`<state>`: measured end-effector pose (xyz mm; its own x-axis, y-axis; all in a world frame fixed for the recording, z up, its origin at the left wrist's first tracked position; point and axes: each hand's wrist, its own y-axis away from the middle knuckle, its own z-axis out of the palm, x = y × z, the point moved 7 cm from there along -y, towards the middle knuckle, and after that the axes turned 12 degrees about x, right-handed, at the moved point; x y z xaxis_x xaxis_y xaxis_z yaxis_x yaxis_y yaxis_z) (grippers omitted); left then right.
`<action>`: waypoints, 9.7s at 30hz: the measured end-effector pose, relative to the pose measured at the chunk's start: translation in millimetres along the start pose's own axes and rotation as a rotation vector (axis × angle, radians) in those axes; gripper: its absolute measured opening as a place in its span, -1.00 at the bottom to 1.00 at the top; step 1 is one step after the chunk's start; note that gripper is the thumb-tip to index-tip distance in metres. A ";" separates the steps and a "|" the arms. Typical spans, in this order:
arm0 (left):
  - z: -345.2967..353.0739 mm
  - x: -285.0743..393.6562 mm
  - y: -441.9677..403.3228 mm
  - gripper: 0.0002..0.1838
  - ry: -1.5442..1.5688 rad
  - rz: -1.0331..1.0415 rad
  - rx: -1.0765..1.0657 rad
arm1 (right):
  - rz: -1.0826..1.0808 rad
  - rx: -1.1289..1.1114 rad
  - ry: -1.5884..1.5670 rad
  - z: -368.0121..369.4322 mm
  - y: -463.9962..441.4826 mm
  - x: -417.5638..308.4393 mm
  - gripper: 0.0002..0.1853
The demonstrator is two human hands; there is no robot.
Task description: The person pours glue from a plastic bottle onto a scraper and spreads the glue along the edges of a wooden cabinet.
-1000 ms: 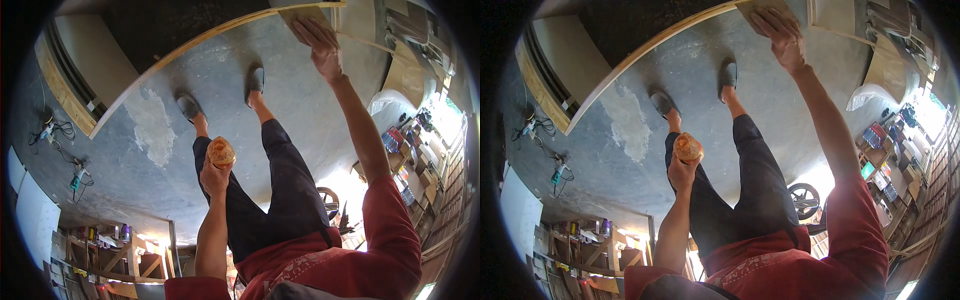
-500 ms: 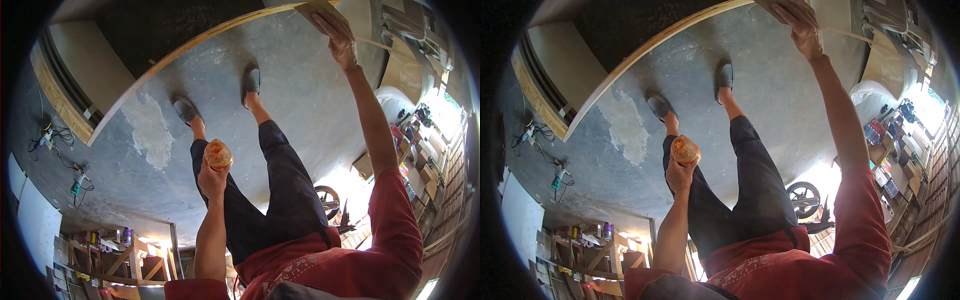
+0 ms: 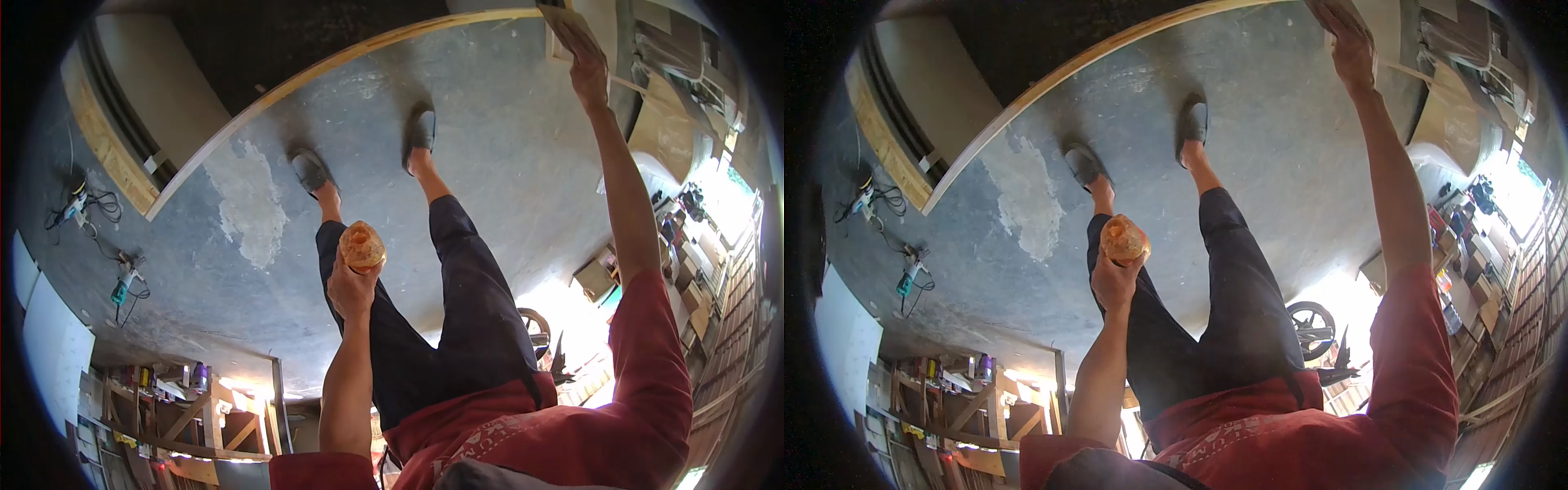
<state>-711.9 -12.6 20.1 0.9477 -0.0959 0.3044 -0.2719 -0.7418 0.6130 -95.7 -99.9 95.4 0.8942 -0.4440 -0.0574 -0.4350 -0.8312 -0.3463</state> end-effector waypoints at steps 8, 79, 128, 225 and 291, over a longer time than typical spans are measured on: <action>-0.1 -1.1 0.6 0.00 0.016 -0.005 -0.006 | -0.155 -0.013 -0.238 -40.6 -18.1 -171.0 -0.43; 17.0 56.5 -8.5 0.14 -0.255 0.032 -0.140 | -0.053 0.242 -0.132 -5.0 7.7 34.5 -0.59; 8.7 37.3 -6.6 -0.01 -0.165 0.104 0.023 | -0.015 0.090 -0.046 3.0 -10.6 -129.3 -0.52; -28.0 21.6 -27.2 0.04 0.045 -0.130 0.015 | 2.189 0.636 -0.705 97.5 165.3 22.0 -0.62; -433.4 287.1 464.1 -0.22 -0.535 1.209 -0.387 | 1.401 0.611 -1.622 -514.5 344.9 -343.5 -0.51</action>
<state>-638.5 -96.8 707.9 0.0150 -0.8496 0.5272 -0.9101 0.2068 0.3591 -607.3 -406.2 477.5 -0.4244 0.3576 -0.8319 -0.8928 -0.0118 0.4504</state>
